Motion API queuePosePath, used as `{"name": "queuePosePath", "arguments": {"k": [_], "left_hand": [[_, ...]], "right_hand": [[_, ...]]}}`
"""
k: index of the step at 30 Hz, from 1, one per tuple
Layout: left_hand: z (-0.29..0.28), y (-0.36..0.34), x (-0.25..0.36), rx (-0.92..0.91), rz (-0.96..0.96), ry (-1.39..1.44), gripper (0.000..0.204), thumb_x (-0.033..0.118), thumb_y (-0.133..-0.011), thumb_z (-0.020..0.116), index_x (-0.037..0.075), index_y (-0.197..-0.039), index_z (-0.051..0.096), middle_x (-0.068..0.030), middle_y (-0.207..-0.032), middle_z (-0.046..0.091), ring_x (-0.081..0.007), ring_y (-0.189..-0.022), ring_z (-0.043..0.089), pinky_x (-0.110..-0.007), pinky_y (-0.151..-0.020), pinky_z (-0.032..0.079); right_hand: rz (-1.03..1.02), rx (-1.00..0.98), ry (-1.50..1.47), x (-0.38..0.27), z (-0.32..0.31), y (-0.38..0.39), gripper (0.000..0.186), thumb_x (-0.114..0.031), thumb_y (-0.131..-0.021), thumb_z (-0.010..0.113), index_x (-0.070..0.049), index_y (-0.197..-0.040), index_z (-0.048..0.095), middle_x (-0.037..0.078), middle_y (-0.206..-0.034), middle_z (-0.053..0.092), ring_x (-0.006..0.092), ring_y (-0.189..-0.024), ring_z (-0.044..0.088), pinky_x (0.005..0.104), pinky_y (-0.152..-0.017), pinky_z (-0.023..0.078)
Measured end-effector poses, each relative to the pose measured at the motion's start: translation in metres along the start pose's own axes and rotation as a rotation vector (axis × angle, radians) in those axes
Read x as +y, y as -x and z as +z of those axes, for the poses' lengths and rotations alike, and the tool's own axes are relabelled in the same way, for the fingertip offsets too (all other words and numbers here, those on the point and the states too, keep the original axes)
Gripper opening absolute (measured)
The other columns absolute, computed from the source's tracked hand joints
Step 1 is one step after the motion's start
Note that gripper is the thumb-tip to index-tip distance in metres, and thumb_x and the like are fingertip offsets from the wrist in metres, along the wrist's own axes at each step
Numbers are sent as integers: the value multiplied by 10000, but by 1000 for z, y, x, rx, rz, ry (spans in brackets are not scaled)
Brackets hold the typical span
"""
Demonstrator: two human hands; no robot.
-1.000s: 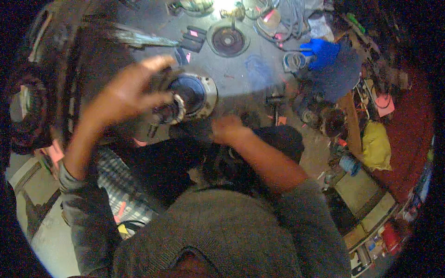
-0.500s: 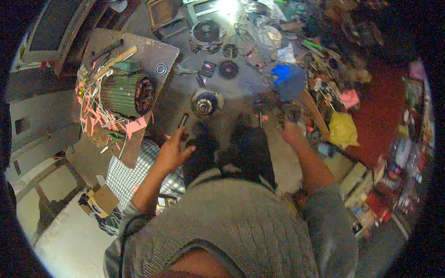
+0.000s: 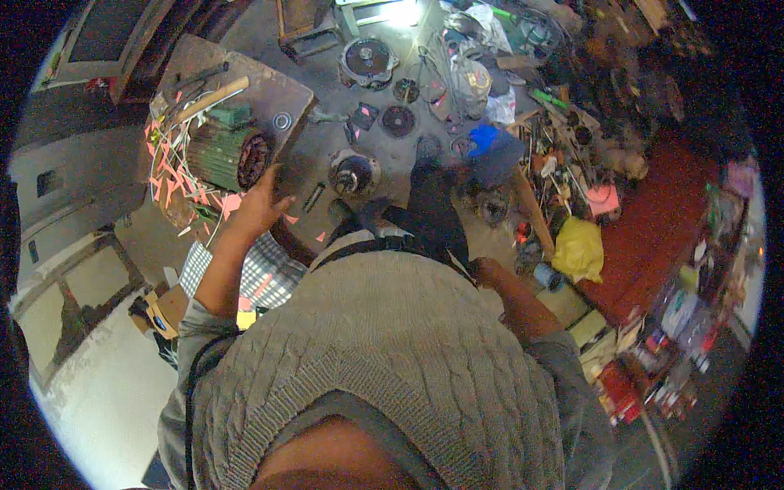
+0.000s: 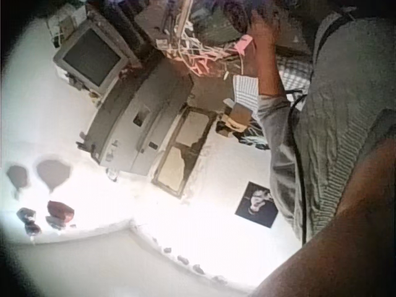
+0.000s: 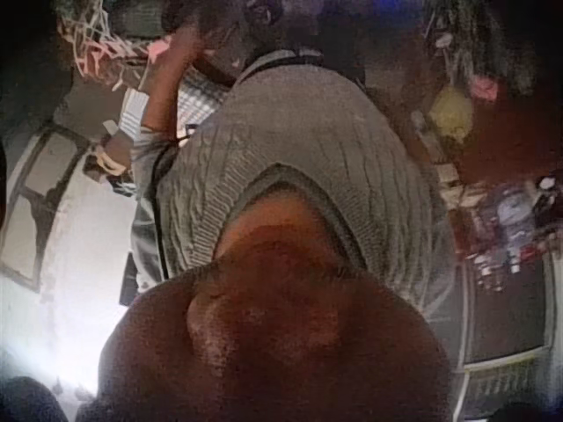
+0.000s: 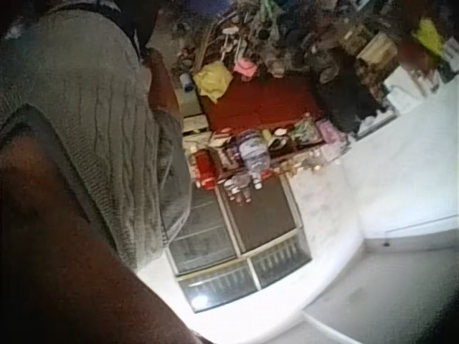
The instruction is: The person sits on the floor and uses a hammer and a wrench to disassemble a cylindrical mechanical part. They remove a ring and a smaller component, then place the parts on the floor.
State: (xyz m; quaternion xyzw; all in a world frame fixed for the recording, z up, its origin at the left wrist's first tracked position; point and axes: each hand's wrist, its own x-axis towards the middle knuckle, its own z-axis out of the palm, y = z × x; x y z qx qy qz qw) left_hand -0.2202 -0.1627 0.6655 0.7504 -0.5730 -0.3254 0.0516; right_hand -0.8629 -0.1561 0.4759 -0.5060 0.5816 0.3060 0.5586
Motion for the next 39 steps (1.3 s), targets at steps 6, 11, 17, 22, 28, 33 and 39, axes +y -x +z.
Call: {"name": "queuePosePath", "arguments": {"k": [6,11,17,22,28,33,39], "left_hand": [[9,-66,14,42,-156,-44,826,304,-873,771,20,-1523,347,-301,-1341,607,-471,-1180,627,-503,-989,518],[42,-76,29,24,-247,-60,844,337,-860,770,35,-1525,347,-301,-1337,604,-473,-1146,641,-510,-965,529],[57,-47,34,1,-427,1,836,347,-855,774,66,-1524,358,-303,-1331,603,-469,-1139,643,-517,-945,532],[32,-41,32,185,-406,24,827,321,-845,794,67,-1509,371,-303,-1308,604,-477,-1122,638,-517,-921,538],[-5,-90,41,432,-291,-5,825,310,-845,795,60,-1505,367,-299,-1292,589,-482,-1121,630,-519,-913,542],[-50,-181,4,463,-374,-24,829,346,-854,778,44,-1503,358,-320,-1322,567,-493,-1136,627,-528,-971,524],[-137,-287,-88,340,-467,-125,910,417,-852,775,16,-1529,316,-330,-1392,526,-478,-1228,593,-513,-1028,507]], "right_hand": [[-246,528,248,-43,-228,-38,441,-252,-959,656,19,-1305,620,240,-1259,686,406,-1014,712,499,-863,550],[-308,650,296,-97,-366,6,450,-299,-969,673,15,-1289,632,239,-1086,724,401,-963,699,476,-852,532],[-304,518,286,-161,-382,20,509,-370,-962,680,-5,-1312,620,277,-1059,711,435,-969,697,486,-842,546],[-392,387,486,-185,-393,12,538,-329,-970,682,17,-1373,593,242,-1199,703,413,-1126,663,478,-941,522],[-437,613,900,-155,-527,56,477,-291,-978,697,12,-1340,627,235,-1189,715,344,-1092,696,416,-915,533],[-197,952,625,-212,-706,150,485,-298,-990,670,48,-1327,621,242,-1205,704,347,-1117,680,439,-923,531],[-786,1163,619,-456,-762,184,476,-352,-1026,620,20,-1323,635,203,-1197,711,310,-1094,696,414,-928,528]]}}
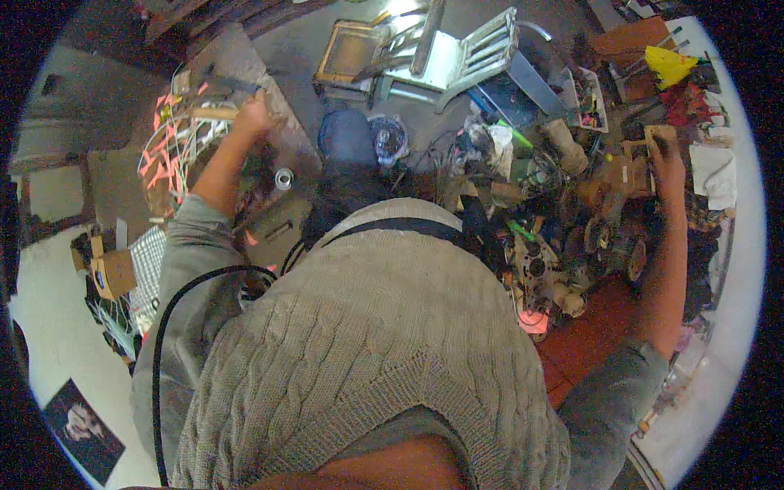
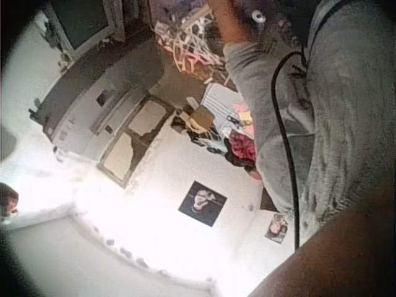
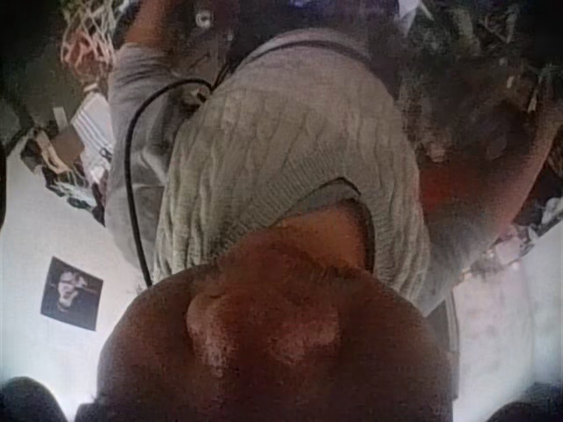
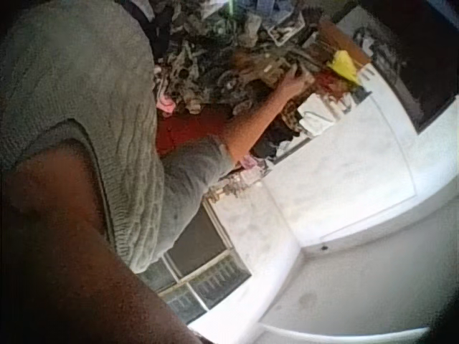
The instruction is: The person sits on the floor and uses a hammer and a wrench to disassemble a cylindrical mechanical part. They remove a ring and a smaller component, then place the parts on the floor.
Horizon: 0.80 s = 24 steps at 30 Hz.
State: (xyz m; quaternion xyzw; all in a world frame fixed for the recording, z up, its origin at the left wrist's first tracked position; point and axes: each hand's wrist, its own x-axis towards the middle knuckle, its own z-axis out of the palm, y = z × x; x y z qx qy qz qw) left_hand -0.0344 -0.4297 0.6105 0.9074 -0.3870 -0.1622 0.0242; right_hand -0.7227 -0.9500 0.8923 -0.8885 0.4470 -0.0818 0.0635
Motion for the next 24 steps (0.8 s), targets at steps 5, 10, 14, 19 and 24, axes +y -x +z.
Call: {"name": "queuePosePath", "arguments": {"k": [5,10,14,19,24], "left_hand": [[-3,-117,-65,35,13,15,866,353,-866,779,36,-1542,341,-335,-1437,480,-490,-1263,560,-512,-1045,493],[-5,-165,-139,58,-18,110,829,245,-842,798,36,-1522,372,-322,-1448,481,-504,-1271,533,-507,-1061,475],[-22,-142,-189,88,-163,131,787,189,-863,769,50,-1530,375,-301,-1453,484,-488,-1318,500,-502,-1079,456],[-42,-126,-211,176,-258,131,810,76,-856,744,0,-1547,328,-280,-1515,417,-472,-1372,450,-476,-1118,443],[-98,-119,-186,116,-501,-61,751,155,-894,732,-4,-1531,366,-296,-1515,439,-463,-1404,448,-474,-1140,414]], "right_hand": [[35,-155,-112,-158,139,-137,472,-350,-994,648,-16,-1328,642,179,-1112,745,287,-1000,721,396,-879,543],[145,-424,-294,-277,373,-237,696,-481,-911,714,-46,-1431,555,249,-1237,697,401,-1113,684,461,-955,537],[300,-554,-154,-310,499,-255,875,-568,-847,759,47,-1421,518,314,-1283,653,440,-1190,649,504,-1003,508],[457,-599,-562,-312,570,-261,847,-555,-843,772,89,-1350,563,285,-1226,681,381,-1123,670,467,-959,512],[764,-498,-1023,-402,579,-287,587,-354,-818,850,80,-1150,634,173,-1043,700,273,-965,681,431,-801,539]]}}
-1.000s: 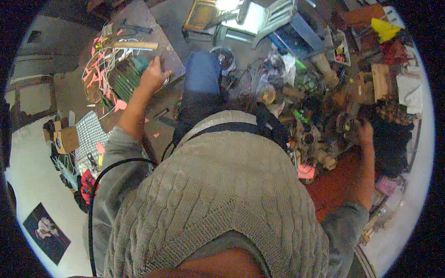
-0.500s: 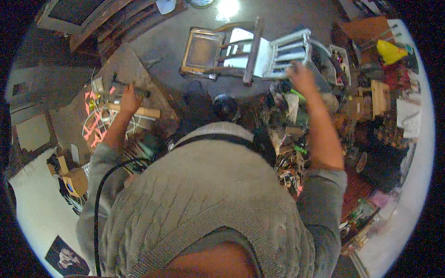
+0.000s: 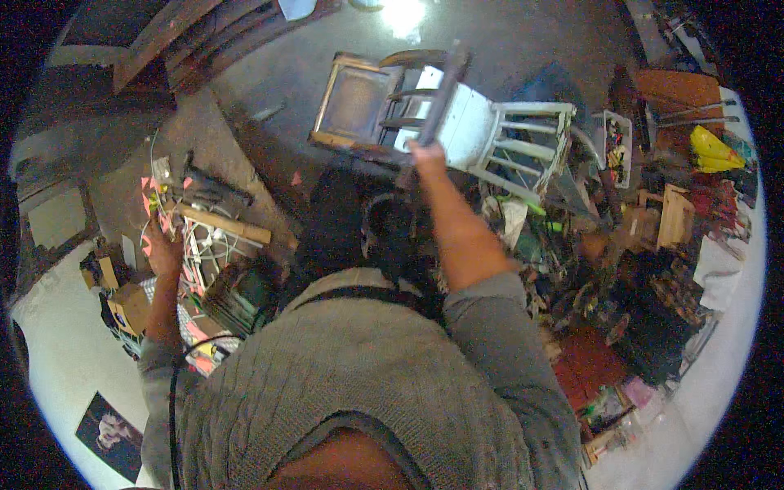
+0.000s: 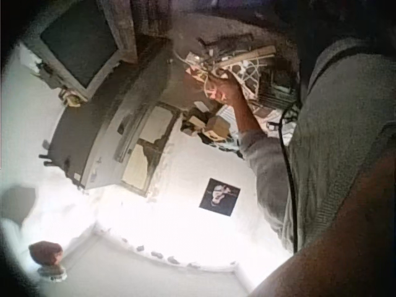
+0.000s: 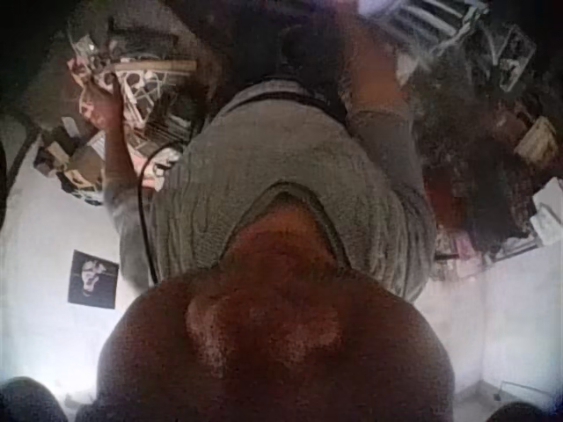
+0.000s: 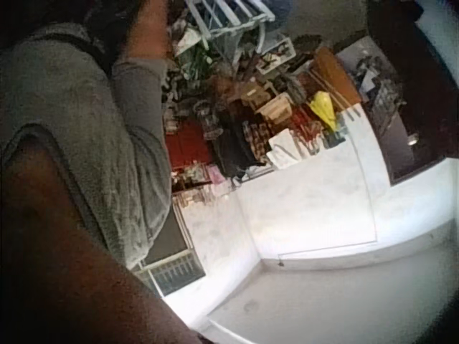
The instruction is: The person sits on the floor and uses a hammer and a wrench to disassemble a cylindrical mechanical part. They remove a ring and a smaller component, then place the parts on the floor.
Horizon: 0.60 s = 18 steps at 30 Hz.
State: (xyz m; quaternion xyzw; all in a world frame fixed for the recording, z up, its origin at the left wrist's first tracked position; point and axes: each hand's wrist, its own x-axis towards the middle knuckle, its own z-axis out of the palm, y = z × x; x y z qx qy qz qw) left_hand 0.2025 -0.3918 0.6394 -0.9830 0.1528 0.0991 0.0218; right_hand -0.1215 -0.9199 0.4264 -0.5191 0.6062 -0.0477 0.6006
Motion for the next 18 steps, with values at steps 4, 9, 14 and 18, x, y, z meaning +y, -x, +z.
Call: {"name": "queuePosePath", "arguments": {"k": [4,9,14,18], "left_hand": [[-36,-88,19,249,268,-15,712,191,-938,709,6,-1531,361,-289,-1501,448,-487,-1342,485,-492,-1118,423],[-5,-244,65,249,355,117,711,155,-912,719,13,-1519,377,-289,-1478,451,-495,-1340,471,-497,-1109,428],[13,-290,36,60,243,146,749,192,-884,749,14,-1512,381,-283,-1491,435,-477,-1338,478,-485,-1110,434],[23,-269,-44,-87,-1,-109,804,233,-842,779,21,-1511,386,-276,-1520,404,-463,-1366,457,-482,-1117,434]], "right_hand": [[-137,12,-68,-93,87,-11,324,-110,-816,763,116,-990,608,160,-850,700,237,-637,670,383,-606,544],[-24,-124,-448,-211,73,-74,186,-110,-834,773,41,-837,663,134,-789,681,252,-650,669,425,-589,532],[50,136,-524,-262,-6,-133,336,-85,-783,790,75,-1027,625,163,-847,673,294,-692,676,441,-617,579],[89,285,-447,-244,-42,-148,522,-142,-829,822,26,-1243,553,157,-1148,648,329,-959,667,488,-773,573]]}}
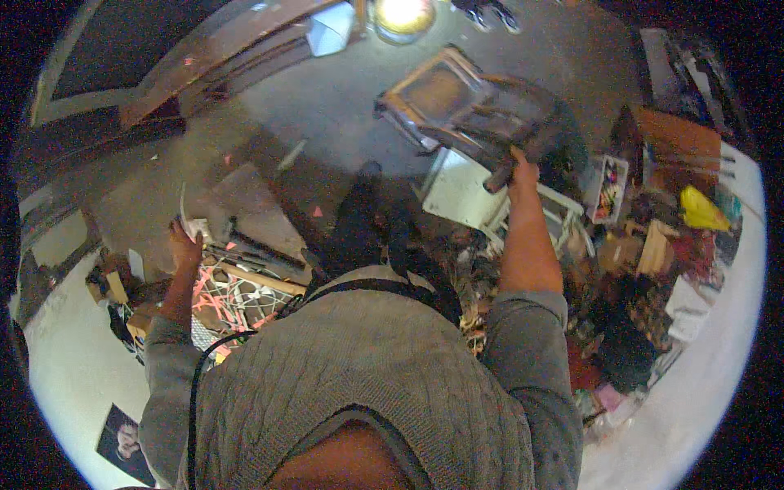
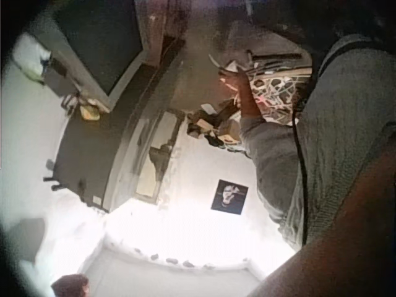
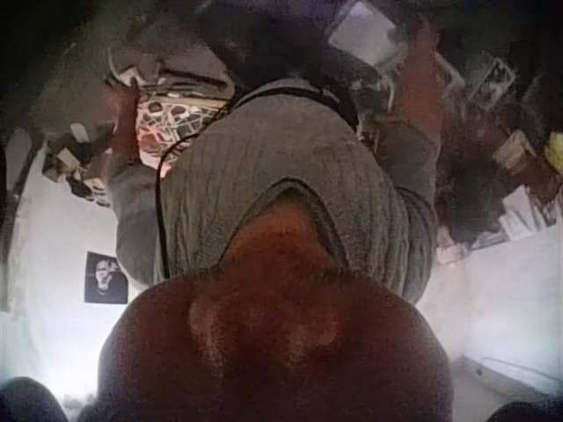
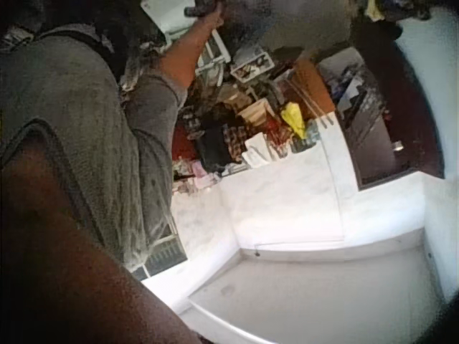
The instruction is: The person sits on the floor and uses a hammer and a wrench to disassemble a cylindrical mechanical part. They remove a ring and a smaller component, then place the parts on the floor.
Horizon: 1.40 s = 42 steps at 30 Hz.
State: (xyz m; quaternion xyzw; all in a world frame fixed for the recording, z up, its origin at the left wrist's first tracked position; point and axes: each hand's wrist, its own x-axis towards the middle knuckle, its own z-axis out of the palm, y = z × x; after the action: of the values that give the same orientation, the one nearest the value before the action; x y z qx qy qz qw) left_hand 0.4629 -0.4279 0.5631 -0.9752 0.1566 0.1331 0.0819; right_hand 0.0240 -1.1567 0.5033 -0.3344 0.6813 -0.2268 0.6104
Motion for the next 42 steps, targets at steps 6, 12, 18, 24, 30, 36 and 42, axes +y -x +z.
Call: {"name": "queuePosePath", "arguments": {"k": [6,12,18,24,30,36,42], "left_hand": [[-2,69,-37,-38,20,256,920,164,-853,779,58,-1589,236,-261,-1457,425,-445,-1319,493,-512,-1069,465],[-35,78,16,-93,-96,328,835,202,-858,758,6,-1535,311,-309,-1474,410,-493,-1342,461,-537,-1087,442],[-30,89,48,269,-206,619,796,137,-850,763,-29,-1508,346,-332,-1417,457,-490,-1283,519,-516,-1089,448],[-38,125,35,323,-424,703,829,133,-860,765,-83,-1523,315,-314,-1420,484,-449,-1252,548,-474,-1061,463],[-80,81,34,430,-545,664,804,104,-846,747,-69,-1516,340,-290,-1408,498,-419,-1307,514,-480,-1085,435],[-117,22,45,393,-668,598,852,120,-833,766,9,-1534,293,-268,-1472,444,-439,-1326,502,-496,-1099,446],[-128,28,66,361,-813,725,826,140,-855,752,44,-1538,298,-272,-1470,452,-434,-1292,551,-498,-1004,506]], "right_hand": [[310,-90,372,38,-34,-19,358,-97,-1023,556,53,-1346,520,246,-1077,671,329,-822,731,468,-638,644],[-406,-308,1366,34,-71,-56,503,-175,-1011,619,50,-1438,477,231,-1179,673,336,-866,746,471,-666,606],[-64,-394,1482,10,-28,-6,512,-165,-967,668,27,-1415,511,218,-1191,656,307,-858,745,480,-649,600],[-315,-924,1684,-19,75,24,418,-119,-962,686,-22,-1359,599,165,-1126,701,266,-866,735,443,-656,604],[-96,-854,1245,-45,162,-91,364,-111,-964,658,9,-1305,616,144,-1090,700,242,-738,692,395,-632,565],[-499,-915,1793,-121,201,-152,332,-225,-935,684,37,-1135,648,209,-988,720,261,-876,727,429,-679,570],[-473,-893,1817,-175,330,-164,315,-235,-943,663,-3,-1156,646,182,-997,725,285,-860,730,444,-669,571]]}}
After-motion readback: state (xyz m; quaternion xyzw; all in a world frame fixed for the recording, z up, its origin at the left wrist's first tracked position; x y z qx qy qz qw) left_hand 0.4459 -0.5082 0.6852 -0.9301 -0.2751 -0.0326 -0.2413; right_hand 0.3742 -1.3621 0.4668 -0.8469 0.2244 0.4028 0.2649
